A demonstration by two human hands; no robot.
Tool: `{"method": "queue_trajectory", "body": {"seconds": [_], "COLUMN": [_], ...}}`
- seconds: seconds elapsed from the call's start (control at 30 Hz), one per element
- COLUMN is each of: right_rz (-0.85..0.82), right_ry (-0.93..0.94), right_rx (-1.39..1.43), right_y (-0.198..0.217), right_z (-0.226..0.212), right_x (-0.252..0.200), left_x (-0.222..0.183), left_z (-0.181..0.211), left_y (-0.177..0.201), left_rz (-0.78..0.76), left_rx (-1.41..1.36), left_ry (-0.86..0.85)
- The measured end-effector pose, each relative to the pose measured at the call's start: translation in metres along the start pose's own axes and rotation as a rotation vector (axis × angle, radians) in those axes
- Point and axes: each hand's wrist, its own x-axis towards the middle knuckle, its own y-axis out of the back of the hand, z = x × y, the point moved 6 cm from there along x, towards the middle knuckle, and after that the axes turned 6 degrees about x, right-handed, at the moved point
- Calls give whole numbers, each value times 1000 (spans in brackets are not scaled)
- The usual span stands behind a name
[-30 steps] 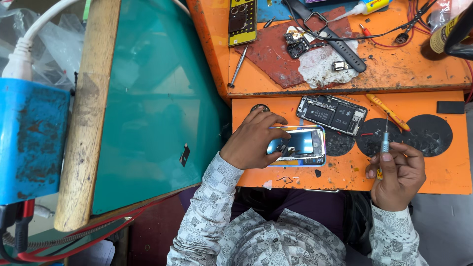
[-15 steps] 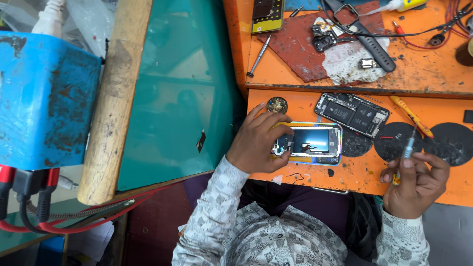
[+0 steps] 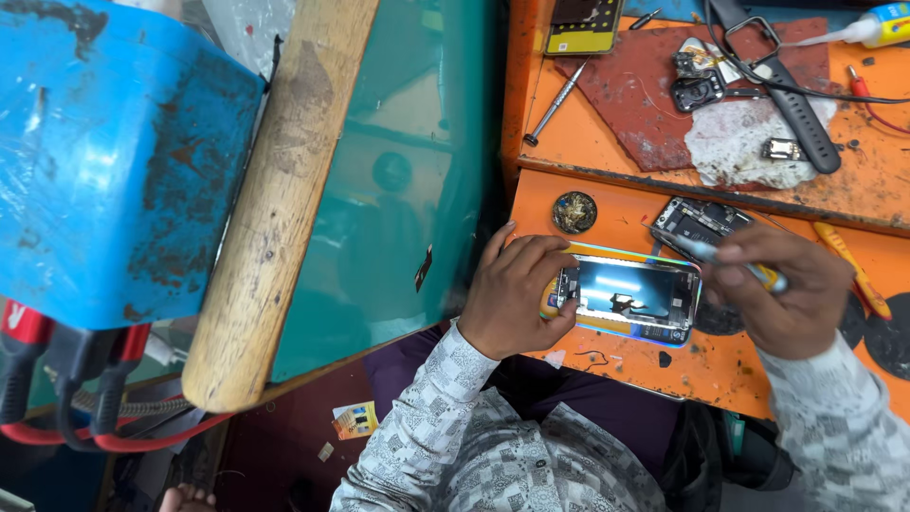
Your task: The person disassembles a mobile phone using a screwdriver and a thin prying tool.
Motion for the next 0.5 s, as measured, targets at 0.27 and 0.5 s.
{"method": "queue_trajectory", "body": {"seconds": [0.27,0.5], "right_rz": [-92,-60], "right_ry": [-37,18], "right_rx": [224,123], "right_y": [-32,-27], "right_z": [27,27], "right_x": [25,14], "left_x": [-1,-3], "left_z": [-6,-10], "left_y": [4,-3], "left_rz": [-25,-13], "left_rx": [-119,-145], "left_ry": [46,59]}}
